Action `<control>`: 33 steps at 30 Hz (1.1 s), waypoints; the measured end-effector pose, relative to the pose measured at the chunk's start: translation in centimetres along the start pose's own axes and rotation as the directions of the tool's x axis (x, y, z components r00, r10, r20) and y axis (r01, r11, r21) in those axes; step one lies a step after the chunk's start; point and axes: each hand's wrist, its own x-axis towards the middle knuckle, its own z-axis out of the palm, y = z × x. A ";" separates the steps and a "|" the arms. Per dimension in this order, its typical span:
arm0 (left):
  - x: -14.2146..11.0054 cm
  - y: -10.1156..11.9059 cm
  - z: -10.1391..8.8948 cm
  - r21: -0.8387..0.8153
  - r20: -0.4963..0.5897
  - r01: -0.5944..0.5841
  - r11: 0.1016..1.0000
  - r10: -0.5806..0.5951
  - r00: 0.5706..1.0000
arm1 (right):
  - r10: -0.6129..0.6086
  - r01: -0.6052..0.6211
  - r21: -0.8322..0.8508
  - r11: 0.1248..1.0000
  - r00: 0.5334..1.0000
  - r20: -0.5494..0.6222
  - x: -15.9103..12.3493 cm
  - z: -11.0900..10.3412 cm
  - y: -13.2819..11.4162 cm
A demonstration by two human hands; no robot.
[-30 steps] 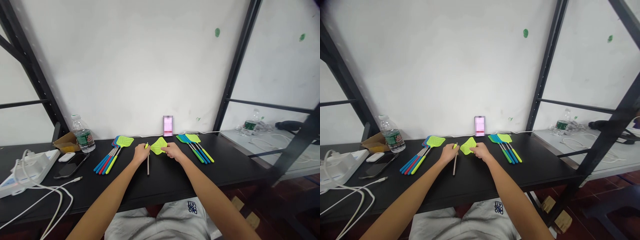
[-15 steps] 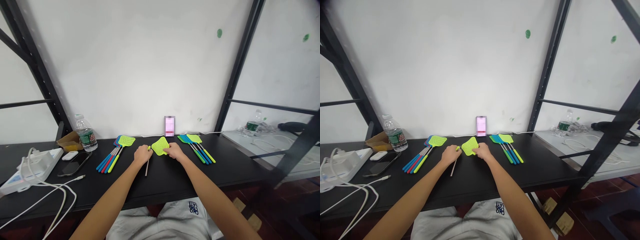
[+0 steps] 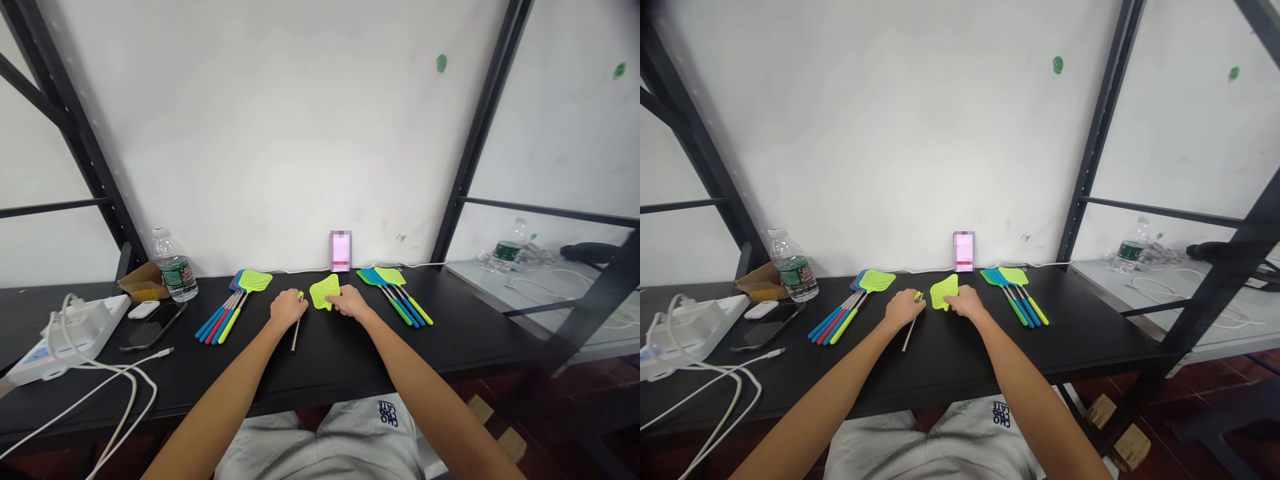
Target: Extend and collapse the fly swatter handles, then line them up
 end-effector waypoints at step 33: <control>-0.9 0.9 -1.0 -0.465 -0.061 -0.237 0.853 0.236 0.970 | -0.002 0.081 0.487 0.870 0.987 -0.160 -0.1 -0.3 -0.5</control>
